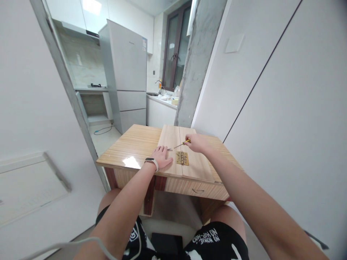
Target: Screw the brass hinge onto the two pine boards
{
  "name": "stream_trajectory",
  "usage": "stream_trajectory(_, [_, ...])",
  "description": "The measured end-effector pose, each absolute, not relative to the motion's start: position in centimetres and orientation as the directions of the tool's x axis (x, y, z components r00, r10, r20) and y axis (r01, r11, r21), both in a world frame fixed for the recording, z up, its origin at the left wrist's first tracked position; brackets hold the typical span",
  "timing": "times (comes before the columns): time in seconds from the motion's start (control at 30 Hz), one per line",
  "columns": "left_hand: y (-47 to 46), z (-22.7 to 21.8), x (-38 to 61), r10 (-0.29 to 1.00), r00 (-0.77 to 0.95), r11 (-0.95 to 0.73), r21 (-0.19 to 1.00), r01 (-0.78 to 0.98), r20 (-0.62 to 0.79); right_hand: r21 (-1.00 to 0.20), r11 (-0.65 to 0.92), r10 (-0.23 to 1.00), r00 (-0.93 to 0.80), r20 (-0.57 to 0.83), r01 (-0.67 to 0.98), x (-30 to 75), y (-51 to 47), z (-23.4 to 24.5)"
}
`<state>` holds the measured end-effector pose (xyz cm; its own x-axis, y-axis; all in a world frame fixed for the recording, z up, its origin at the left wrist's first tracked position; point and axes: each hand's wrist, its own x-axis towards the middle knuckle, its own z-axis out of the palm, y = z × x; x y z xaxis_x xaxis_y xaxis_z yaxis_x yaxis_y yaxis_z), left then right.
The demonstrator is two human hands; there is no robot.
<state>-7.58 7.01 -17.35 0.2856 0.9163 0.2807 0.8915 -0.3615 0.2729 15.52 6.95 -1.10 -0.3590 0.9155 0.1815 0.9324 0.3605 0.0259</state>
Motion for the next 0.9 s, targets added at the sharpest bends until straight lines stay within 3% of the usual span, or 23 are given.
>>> stream_trajectory(0.33, [6.9,-17.2,-7.9,0.912,0.295,-0.372,0.273,0.887,0.283,-0.019,0.336,0.926,-0.326,0.189,0.942,15.8,8.5,-4.3])
stream_trajectory(0.73, [6.8,-17.1,-7.8,0.913,0.289,-0.372,0.299,0.879,0.288,-0.102,0.389,0.91,-0.365,0.197,0.916,15.8,7.2,-3.3])
stream_trajectory(0.9, [6.0,-16.3,-7.6,0.906,0.288,-0.386,0.322,0.865,0.31,-0.083,0.381,0.911,-0.359,0.201,0.921,15.8,5.7,-2.3])
